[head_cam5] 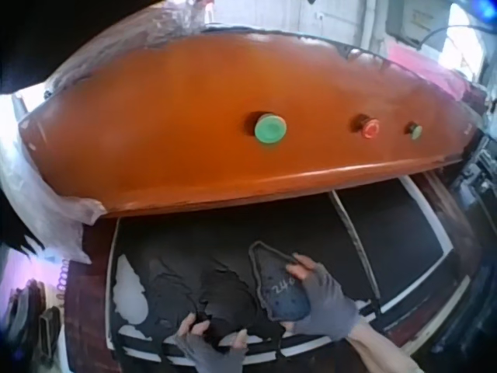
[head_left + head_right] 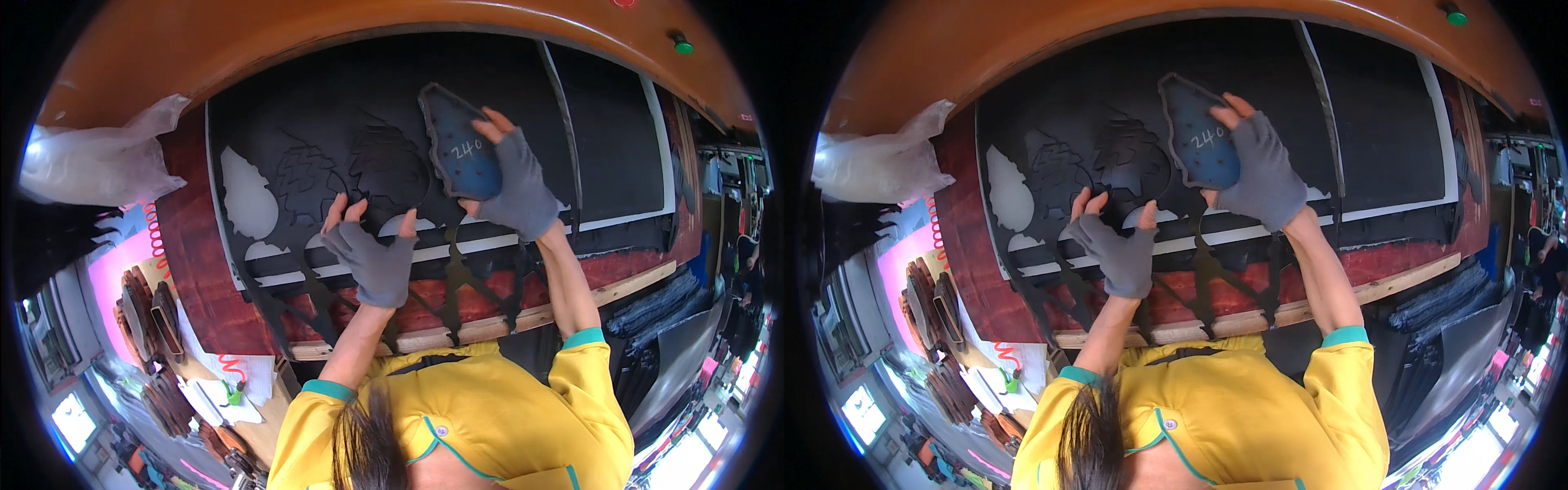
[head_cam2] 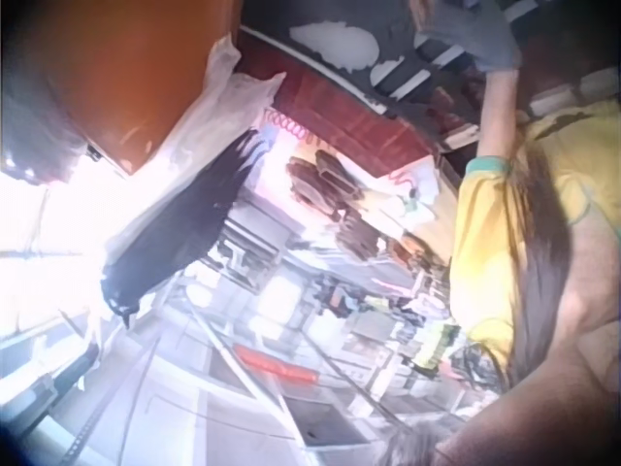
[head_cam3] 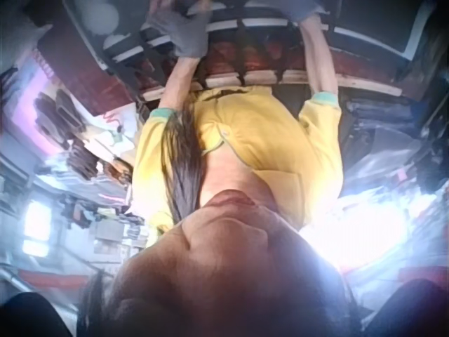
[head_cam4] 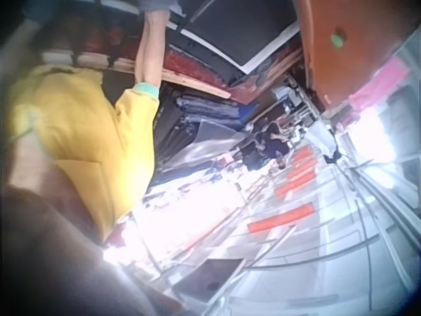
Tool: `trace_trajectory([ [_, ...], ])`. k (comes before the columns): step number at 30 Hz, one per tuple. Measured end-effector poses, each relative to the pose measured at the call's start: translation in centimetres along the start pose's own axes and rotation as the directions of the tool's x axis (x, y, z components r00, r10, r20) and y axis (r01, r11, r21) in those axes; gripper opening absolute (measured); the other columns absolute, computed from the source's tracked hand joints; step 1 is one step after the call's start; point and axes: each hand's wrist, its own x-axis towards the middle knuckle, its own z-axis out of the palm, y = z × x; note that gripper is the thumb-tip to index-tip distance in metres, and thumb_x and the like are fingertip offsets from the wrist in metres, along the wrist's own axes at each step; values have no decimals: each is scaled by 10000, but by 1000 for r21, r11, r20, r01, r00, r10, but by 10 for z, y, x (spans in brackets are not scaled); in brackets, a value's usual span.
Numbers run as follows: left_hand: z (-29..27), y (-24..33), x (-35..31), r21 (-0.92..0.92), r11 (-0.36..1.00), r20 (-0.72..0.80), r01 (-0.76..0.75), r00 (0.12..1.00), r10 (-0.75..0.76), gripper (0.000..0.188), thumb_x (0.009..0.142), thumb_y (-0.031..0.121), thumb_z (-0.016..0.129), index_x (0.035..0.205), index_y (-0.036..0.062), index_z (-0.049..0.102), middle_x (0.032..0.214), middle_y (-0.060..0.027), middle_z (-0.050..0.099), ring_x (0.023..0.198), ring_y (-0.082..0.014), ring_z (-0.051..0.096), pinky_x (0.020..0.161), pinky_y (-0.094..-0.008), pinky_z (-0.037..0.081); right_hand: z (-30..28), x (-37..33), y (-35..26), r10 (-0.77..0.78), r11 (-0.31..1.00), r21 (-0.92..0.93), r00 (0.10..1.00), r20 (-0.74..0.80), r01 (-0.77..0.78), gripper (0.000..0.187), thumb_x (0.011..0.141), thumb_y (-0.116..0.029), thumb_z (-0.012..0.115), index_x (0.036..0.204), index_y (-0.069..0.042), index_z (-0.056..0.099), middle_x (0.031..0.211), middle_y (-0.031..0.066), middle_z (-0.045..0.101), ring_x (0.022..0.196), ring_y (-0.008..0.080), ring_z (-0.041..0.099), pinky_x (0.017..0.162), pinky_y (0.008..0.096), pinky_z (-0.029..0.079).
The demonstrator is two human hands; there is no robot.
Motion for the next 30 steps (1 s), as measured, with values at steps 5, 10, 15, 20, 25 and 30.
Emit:
trace_trajectory([
  [5,6,8,-9,236,891,230,-387,913,336,514,830,303,707,1238,42,536,1372,-177,462,1295,-390,429,1039,-538,315,17,-28,5,-109,991,-106,962,-251,85,873,678,-270,870,1394,-62,416,1439,240,420,1238,420,504,1018,461,434],
  [10,37,8,11,272,822,308,-501,854,419,415,877,262,582,1194,-4,554,1298,-200,535,1246,-397,484,1030,-548,331,28,-17,34,-77,997,2,962,-262,81,854,679,-235,874,1384,-50,429,1409,240,471,1222,412,531,993,448,459],
  [15,66,0,57,275,823,263,-497,862,433,403,877,239,592,1181,-22,557,1266,-208,555,1246,-415,481,1043,-562,322,32,42,47,-141,987,19,925,-353,158,892,677,-238,879,1399,-37,394,1398,222,486,1226,392,529,999,430,456],
  [20,79,34,116,66,845,-67,-531,843,534,507,877,323,620,1261,7,524,1381,-225,466,1311,-436,420,1051,-583,277,31,58,44,-127,991,-96,873,-472,93,822,699,-257,861,1364,-27,437,1361,204,493,1187,399,526,984,447,451],
  [25,120,104,240,458,515,-156,-725,504,849,598,908,447,574,1340,46,477,1412,-237,367,1257,-479,358,992,-636,263,35,-15,38,-138,982,-168,947,-290,91,516,720,-321,822,1113,-87,584,1033,116,567,946,332,558,821,435,470],
  [30,137,73,215,314,579,-27,-752,603,798,595,893,474,588,1350,106,489,1422,-209,389,1330,-446,342,1041,-633,225,56,-11,54,-250,922,-326,964,-89,209,254,757,-321,758,777,-119,607,835,45,544,819,265,521,733,401,441],
])
